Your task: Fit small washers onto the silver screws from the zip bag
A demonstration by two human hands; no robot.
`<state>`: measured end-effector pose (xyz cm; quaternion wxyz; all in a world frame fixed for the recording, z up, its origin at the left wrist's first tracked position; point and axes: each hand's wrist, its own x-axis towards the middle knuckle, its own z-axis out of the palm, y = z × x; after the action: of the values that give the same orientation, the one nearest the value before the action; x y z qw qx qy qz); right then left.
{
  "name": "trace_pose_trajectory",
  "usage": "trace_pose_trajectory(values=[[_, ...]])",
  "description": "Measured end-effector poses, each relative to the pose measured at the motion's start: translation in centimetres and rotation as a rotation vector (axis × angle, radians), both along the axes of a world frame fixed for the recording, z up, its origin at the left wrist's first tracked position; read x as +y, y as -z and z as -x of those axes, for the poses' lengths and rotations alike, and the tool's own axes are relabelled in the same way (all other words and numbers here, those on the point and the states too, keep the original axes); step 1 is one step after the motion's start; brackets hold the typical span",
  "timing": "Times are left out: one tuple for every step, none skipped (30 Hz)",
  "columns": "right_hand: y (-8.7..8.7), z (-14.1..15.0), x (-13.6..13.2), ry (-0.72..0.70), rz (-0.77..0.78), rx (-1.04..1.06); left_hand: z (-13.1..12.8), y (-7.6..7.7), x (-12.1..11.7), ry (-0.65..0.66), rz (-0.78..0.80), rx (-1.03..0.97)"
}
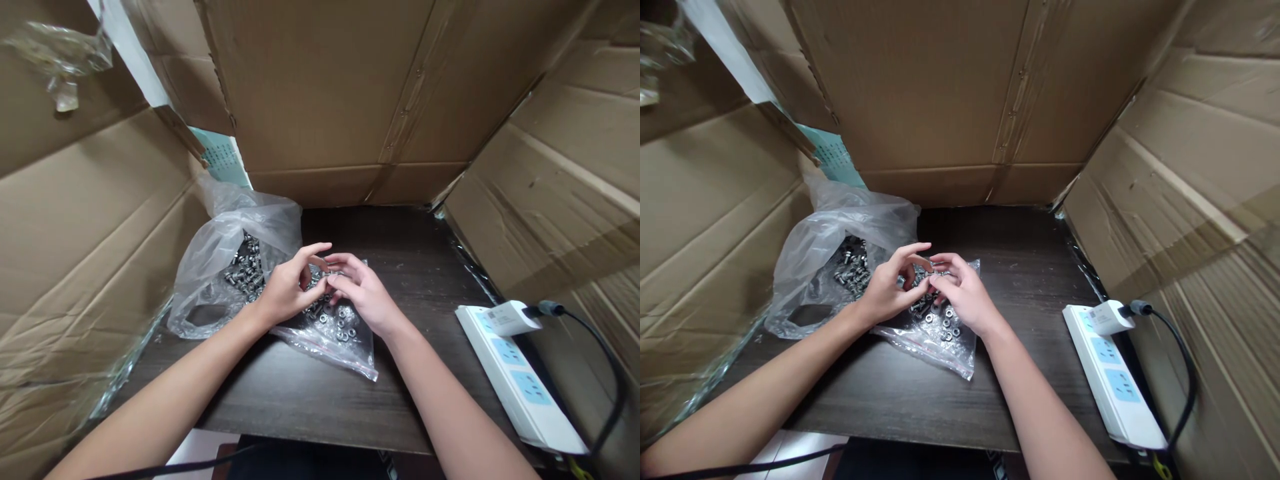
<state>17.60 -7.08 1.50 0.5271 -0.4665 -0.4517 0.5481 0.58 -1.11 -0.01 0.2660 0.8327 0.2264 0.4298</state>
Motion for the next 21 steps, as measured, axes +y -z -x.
trace_pose_trajectory(values=[[0.04, 0.0, 0.0, -0.013, -0.007, 0.0, 0.01, 0.04, 0.03, 0.001, 0.0, -0.004], [0.09, -0.01, 0.01, -0.018, -0.014, -0.003, 0.01, 0.1, 0.07, 0.0, -0.001, -0.007], [0.15, -0.04, 0.03, -0.016, -0.021, -0.009, 0.02, 0.16, 0.1, -0.002, -0.006, -0.009], [0.19, -0.09, 0.07, -0.012, -0.029, -0.018, 0.02, 0.21, 0.13, -0.004, -0.01, -0.006], [0.23, -0.16, 0.1, -0.007, -0.04, -0.027, 0.02, 0.27, 0.16, -0.005, -0.017, 0.0], [0.26, -0.25, 0.14, -0.003, -0.053, -0.035, 0.02, 0.31, 0.18, -0.005, -0.027, 0.009], [0.3, -0.33, 0.16, -0.002, -0.067, -0.043, 0.02, 0.34, 0.21, -0.004, -0.037, 0.018], [0.33, -0.4, 0.18, 0.0, -0.081, -0.052, 0.03, 0.36, 0.24, -0.006, -0.046, 0.029], [0.38, -0.44, 0.2, 0.003, -0.096, -0.065, 0.03, 0.35, 0.27, -0.009, -0.053, 0.041], [0.44, -0.45, 0.21, 0.01, -0.111, -0.086, 0.04, 0.32, 0.29, -0.012, -0.059, 0.053], [0.5, -0.42, 0.22, 0.016, -0.122, -0.114, 0.05, 0.28, 0.31, -0.014, -0.062, 0.063], [0.56, -0.36, 0.22, 0.023, -0.125, -0.143, 0.06, 0.22, 0.32, -0.016, -0.062, 0.071], [0.6, -0.27, 0.23, 0.029, -0.118, -0.168, 0.08, 0.15, 0.32, -0.018, -0.062, 0.075], [0.62, -0.18, 0.23, 0.034, -0.102, -0.188, 0.09, 0.08, 0.31, -0.02, -0.064, 0.075], [0.61, -0.09, 0.23, 0.045, -0.081, -0.197, 0.1, 0.03, 0.29, -0.019, -0.065, 0.073], [0.57, -0.03, 0.23, 0.061, -0.061, -0.195, 0.11, 0.0, 0.27, -0.019, -0.065, 0.072], [0.51, 0.0, 0.22, 0.074, -0.046, -0.181, 0.12, 0.0, 0.25, -0.017, -0.065, 0.07], [0.42, -0.01, 0.22, 0.08, -0.036, -0.159, 0.12, 0.01, 0.23, -0.015, -0.065, 0.067], [0.34, -0.04, 0.21, 0.074, -0.034, -0.133, 0.11, 0.05, 0.22, -0.012, -0.063, 0.063], [0.27, -0.08, 0.21, 0.057, -0.035, -0.106, 0.11, 0.09, 0.2, -0.009, -0.06, 0.059], [0.23, -0.12, 0.21, 0.033, -0.039, -0.084, 0.1, 0.14, 0.19, -0.007, -0.057, 0.055]])
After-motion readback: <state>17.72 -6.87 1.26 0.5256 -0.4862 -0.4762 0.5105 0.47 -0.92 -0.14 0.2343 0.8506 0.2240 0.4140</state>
